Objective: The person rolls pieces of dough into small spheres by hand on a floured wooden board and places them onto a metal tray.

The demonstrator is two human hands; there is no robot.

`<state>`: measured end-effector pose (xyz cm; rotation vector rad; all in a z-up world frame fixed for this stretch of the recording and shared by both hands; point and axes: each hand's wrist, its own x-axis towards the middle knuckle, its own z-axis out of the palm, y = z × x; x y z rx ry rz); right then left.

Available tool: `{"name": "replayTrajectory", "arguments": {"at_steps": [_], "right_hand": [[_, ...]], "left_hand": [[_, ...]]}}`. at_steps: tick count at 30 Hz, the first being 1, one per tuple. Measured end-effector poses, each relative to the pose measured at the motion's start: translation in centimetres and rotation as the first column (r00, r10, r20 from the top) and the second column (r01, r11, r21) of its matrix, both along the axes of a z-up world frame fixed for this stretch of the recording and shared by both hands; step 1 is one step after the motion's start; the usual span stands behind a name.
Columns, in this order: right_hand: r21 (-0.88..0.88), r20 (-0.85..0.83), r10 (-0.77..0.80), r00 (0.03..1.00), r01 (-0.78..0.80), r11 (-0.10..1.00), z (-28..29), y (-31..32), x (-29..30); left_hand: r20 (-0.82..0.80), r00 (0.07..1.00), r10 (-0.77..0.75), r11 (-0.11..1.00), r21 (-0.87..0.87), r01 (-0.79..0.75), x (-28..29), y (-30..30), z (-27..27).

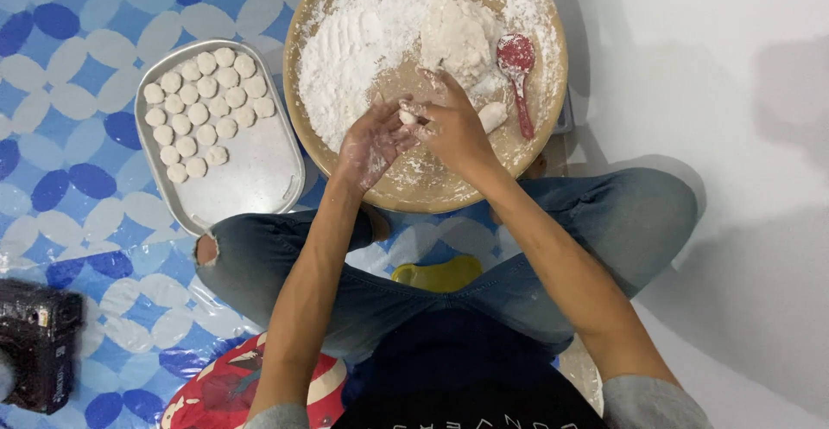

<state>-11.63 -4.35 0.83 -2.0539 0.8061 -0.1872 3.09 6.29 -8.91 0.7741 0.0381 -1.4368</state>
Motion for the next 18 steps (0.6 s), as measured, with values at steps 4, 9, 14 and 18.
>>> {"name": "replayTrajectory", "arguments": {"at_steps": [4,9,14,18], "right_hand": [[0.082,0.025,0.101,0.995,-0.103,0.991,2.6,-1.0,-0.7],[0.095,-0.214,0.088,0.973,-0.069,0.993,-1.4,-5.1,-3.1],[-0.213,-0.381,-0.042,0.924,-0.044,0.976,-17.3,-10.6,-7.5],[-0.270,-0.430,-0.078,0.899,-0.046,0.962,-13.8,-9.4,-6.4]], "left_hand": [[0.409,0.912,0.022,1.000,0.008,-0.028,-1.6,0.3,3.1],[0.522,0.853,-0.007,0.999,0.043,-0.018,-1.7,-0.6,0.8],[0.722,0.683,-0.116,0.989,0.146,0.014,-3.9,-3.2,-2.4],[0.838,0.436,-0.330,0.942,0.323,0.092,-6.6,-5.7,-3.0]]}}
